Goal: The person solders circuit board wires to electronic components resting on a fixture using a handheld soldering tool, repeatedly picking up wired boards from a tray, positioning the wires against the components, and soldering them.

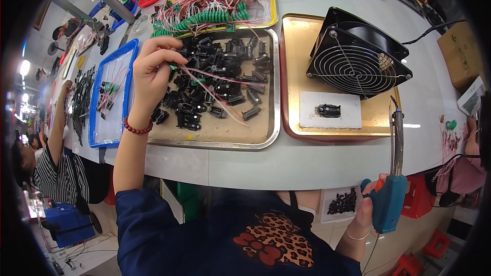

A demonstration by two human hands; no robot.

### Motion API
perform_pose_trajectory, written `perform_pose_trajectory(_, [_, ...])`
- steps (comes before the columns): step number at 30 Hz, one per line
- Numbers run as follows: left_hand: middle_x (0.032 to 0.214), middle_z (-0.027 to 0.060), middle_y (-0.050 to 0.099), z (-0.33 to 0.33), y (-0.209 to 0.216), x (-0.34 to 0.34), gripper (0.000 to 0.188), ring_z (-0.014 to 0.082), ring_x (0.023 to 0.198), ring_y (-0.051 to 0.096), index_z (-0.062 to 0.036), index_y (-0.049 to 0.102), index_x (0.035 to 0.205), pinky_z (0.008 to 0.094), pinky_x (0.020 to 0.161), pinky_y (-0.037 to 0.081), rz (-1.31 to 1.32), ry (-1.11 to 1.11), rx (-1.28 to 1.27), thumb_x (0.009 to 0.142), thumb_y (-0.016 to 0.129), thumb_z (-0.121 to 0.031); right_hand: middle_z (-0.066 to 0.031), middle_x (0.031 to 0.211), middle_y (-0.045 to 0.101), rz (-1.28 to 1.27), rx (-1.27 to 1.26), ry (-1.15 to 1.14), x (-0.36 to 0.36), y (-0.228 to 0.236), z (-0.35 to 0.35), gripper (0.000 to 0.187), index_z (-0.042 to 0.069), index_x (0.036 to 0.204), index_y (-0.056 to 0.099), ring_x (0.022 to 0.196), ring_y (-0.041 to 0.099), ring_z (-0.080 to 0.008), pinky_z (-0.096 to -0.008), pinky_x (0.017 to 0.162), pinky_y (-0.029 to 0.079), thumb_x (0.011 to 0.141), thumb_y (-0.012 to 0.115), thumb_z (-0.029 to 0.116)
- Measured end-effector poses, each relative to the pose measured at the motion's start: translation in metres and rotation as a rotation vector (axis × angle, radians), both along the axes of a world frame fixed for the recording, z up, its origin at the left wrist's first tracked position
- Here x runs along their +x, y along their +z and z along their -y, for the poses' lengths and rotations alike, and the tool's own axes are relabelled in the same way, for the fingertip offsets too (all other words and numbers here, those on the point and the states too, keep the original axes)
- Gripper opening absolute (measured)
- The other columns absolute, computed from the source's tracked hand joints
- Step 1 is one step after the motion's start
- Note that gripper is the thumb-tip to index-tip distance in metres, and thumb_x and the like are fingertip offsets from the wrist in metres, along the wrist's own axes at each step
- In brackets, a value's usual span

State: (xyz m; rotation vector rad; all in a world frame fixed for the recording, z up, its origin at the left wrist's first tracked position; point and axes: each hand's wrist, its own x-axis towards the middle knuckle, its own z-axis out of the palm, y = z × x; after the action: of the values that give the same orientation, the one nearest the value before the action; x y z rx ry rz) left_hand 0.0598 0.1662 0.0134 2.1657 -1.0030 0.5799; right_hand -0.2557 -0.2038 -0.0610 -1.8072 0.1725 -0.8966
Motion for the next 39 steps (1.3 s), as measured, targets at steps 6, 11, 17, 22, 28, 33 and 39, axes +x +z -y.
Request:
perform_pose_trajectory(6, [0.078, 0.0017, 0.047, 0.005, -0.007, -0.010, 0.024, 0.0150, 0.077, 0.045, -0.0032, 0.069, 0.078, 0.0249, 0.069, 0.038, 0.015, 0.150, -0.014, 0.074, 0.051, 0.012, -0.0107, 0.121, 0.051, 0.013, -0.013, 0.025, 0.000, 0.000, 0.001, 0.061, -0.001, 0.127, 0.050, 0.076, 0.050, -0.0132, -0.0250, 0.063, 0.040, 0.084, 0.072, 0.037])
perform_pose_trajectory(11, [0.081, 0.0039, 0.050, 0.009, -0.004, -0.015, 0.023, 0.0142, 0.077, 0.046, -0.0001, 0.067, 0.090, 0.0249, 0.068, 0.036, -0.322, 0.022, -0.062, 0.081, 0.047, 0.007, -0.0079, 0.105, 0.053, -0.059, -0.004, -0.049, 0.000, 0.003, -0.004, 0.073, -0.002, 0.125, 0.045, 0.074, 0.050, -0.0139, -0.0257, 0.063, 0.041, 0.080, 0.076, 0.046])
perform_pose_trajectory(17, [0.100, 0.0090, 0.062, 0.017, -0.015, -0.013, 0.016, 0.0145, 0.091, 0.058, 0.0033, 0.062, 0.102, 0.0235, 0.085, 0.043, -0.408, -0.128, -0.312, 0.091, 0.051, 0.004, -0.0068, 0.099, 0.050, -0.064, -0.017, -0.057, 0.003, 0.008, -0.006, 0.070, -0.004, 0.121, 0.049, 0.072, 0.050, -0.0142, -0.0257, 0.062, 0.041, 0.081, 0.075, 0.047])
perform_pose_trajectory(22, [0.103, 0.0088, 0.066, 0.034, -0.010, -0.023, 0.034, 0.0190, 0.107, 0.063, -0.0012, 0.046, 0.128, 0.0273, 0.095, 0.046, -0.774, -0.211, -0.778, 0.095, 0.057, -0.003, -0.0109, 0.123, 0.049, -0.038, -0.076, 0.049, -0.003, 0.002, 0.005, 0.060, -0.002, 0.127, 0.048, 0.078, 0.050, -0.0135, -0.0256, 0.065, 0.040, 0.084, 0.070, 0.032])
perform_pose_trajectory(28, [0.075, 0.0029, 0.051, 0.048, 0.020, -0.033, 0.025, 0.0112, 0.055, 0.048, -0.0050, 0.051, 0.107, 0.0260, 0.059, 0.045, -1.160, -0.722, -0.928, 0.083, 0.046, 0.000, -0.0107, 0.121, 0.050, -0.028, -0.057, 0.030, -0.002, 0.002, 0.003, 0.060, -0.003, 0.126, 0.049, 0.078, 0.051, -0.0135, -0.0256, 0.065, 0.040, 0.084, 0.071, 0.034])
perform_pose_trajectory(33, [0.074, 0.0000, 0.056, 0.104, 0.042, -0.055, 0.022, 0.0089, 0.059, 0.048, 0.0023, 0.064, 0.094, 0.0238, 0.057, 0.041, -0.778, -0.566, -0.095, 0.081, 0.049, -0.007, -0.0042, 0.083, 0.052, -0.088, -0.109, -0.109, 0.000, 0.009, -0.002, 0.066, -0.003, 0.115, 0.053, 0.072, 0.051, -0.0146, -0.0291, 0.069, 0.042, 0.081, 0.074, 0.049])
perform_pose_trajectory(39, [0.073, 0.0040, 0.058, 0.151, 0.034, -0.053, 0.019, 0.0102, 0.068, 0.053, 0.0032, 0.064, 0.092, 0.0251, 0.064, 0.043, -0.742, -0.616, 0.099, 0.080, 0.051, -0.005, -0.0064, 0.107, 0.051, -0.088, 0.205, -0.034, -0.016, 0.012, -0.026, 0.060, 0.002, 0.122, 0.047, 0.080, 0.055, -0.0157, -0.0302, 0.073, 0.045, 0.082, 0.074, 0.037])
